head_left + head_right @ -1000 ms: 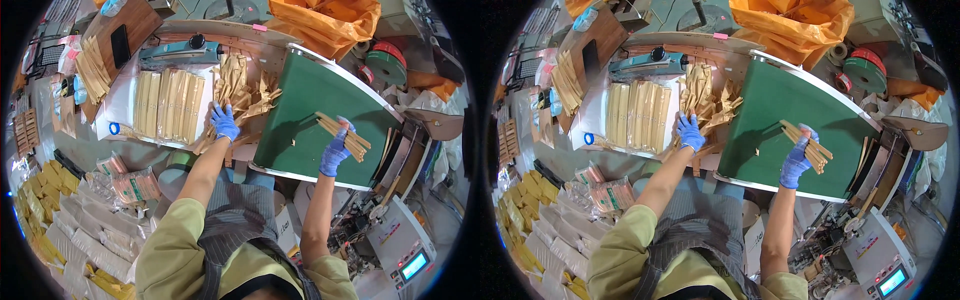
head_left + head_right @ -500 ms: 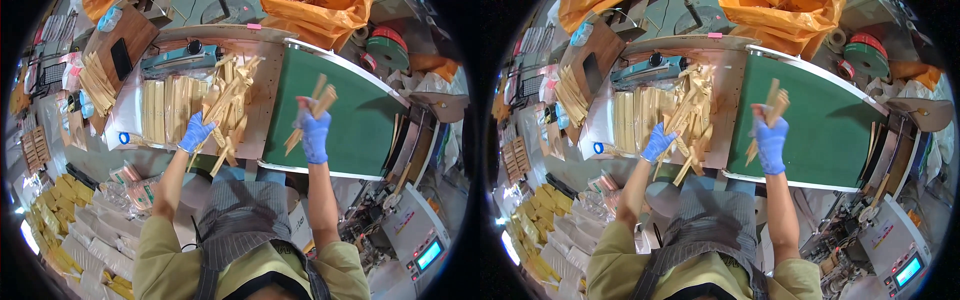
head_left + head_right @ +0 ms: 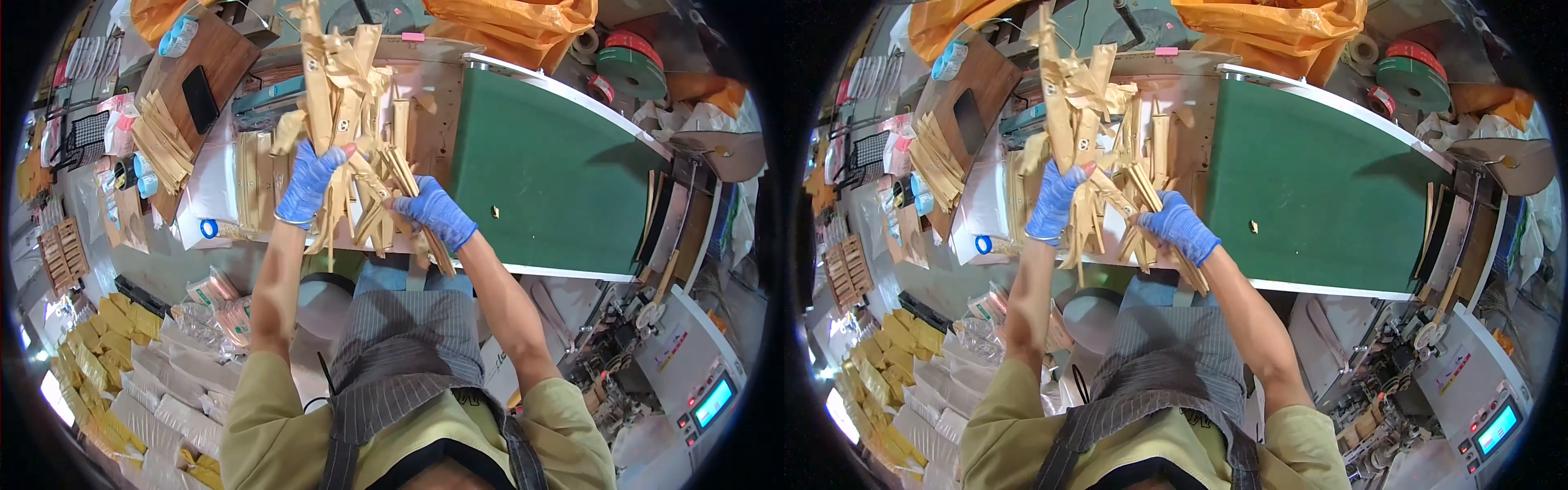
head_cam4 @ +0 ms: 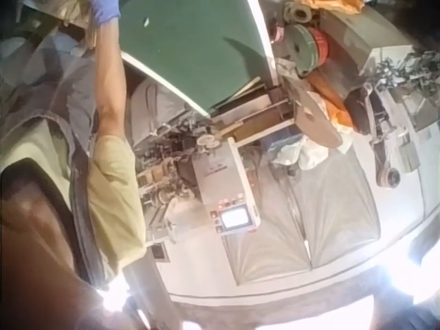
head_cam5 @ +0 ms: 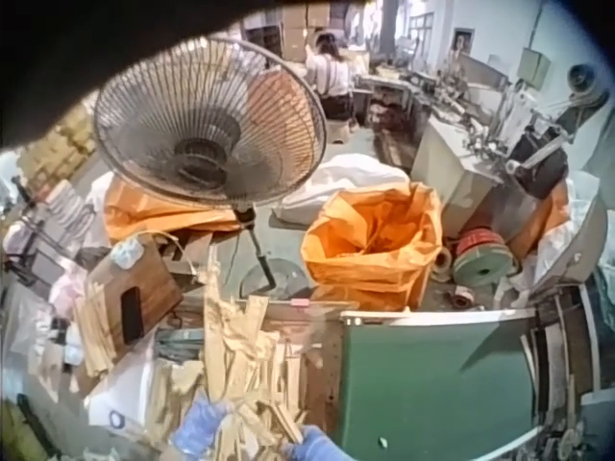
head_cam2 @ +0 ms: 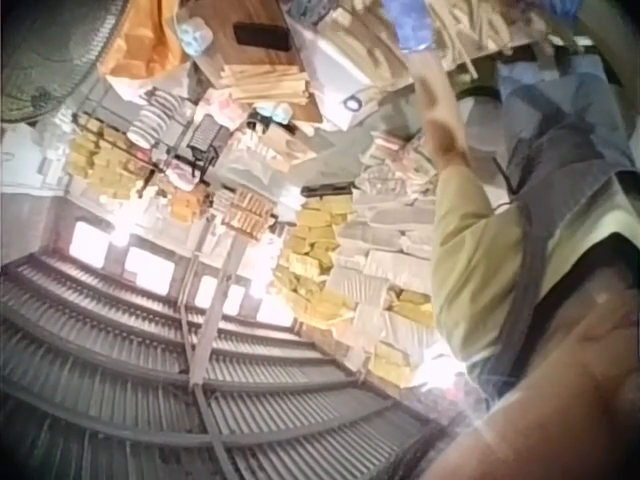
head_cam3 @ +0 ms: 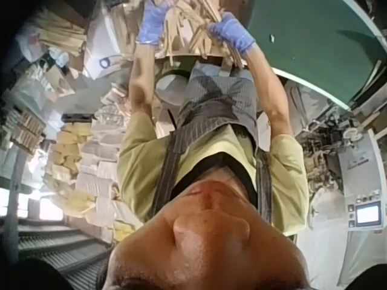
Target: Sorting and grouping incense sticks or skewers at a workstation and feeding them into a grouping machine.
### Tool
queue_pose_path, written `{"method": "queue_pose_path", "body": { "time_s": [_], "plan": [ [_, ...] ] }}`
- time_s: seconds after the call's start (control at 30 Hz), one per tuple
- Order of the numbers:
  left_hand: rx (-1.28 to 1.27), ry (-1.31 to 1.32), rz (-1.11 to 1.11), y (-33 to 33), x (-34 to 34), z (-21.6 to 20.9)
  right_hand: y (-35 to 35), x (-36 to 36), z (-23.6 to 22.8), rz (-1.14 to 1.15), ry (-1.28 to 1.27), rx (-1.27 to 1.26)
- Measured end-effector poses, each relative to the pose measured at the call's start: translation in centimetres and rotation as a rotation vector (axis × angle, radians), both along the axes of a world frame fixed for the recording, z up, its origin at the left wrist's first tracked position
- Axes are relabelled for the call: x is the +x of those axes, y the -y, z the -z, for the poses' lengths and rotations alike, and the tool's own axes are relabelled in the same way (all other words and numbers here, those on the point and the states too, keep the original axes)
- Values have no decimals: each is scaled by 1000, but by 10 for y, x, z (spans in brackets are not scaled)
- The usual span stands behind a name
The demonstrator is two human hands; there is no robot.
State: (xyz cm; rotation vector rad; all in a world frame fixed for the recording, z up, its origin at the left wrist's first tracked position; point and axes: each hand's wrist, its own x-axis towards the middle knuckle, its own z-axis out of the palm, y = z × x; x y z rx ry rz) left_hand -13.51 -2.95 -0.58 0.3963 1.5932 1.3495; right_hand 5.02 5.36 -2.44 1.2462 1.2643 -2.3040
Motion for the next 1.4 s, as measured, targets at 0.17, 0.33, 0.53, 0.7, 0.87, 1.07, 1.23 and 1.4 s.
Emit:
{"method": "queue_pose_path", "body": {
  "time_s": [0.17, 0.33, 0.53, 0.7, 0.87, 1.07, 1.23, 1.4],
  "plan": [
    [37, -3, 80, 25, -1, -14, 12, -7, 1, 364, -13, -102],
    [-215, 208, 59, 74, 25, -14, 36, -13, -4, 827, -118, -157],
    [-220, 332, 16, 71, 66, -25, 68, -17, -17, 644, -131, 295],
    [-182, 232, 133, 69, 58, -38, 33, -4, -21, 607, -170, 740],
    [-393, 52, 319, 85, 49, -56, -56, 7, -60, 193, -196, 180],
    [-137, -98, 485, 118, 25, -38, -78, 10, -48, -163, -324, 195],
    [-27, -507, 605, 138, 23, -6, -53, -6, -29, 151, -109, 617],
    [105, -791, 650, 139, 65, 26, -61, -14, -9, 436, 27, 670]
  ]
}}
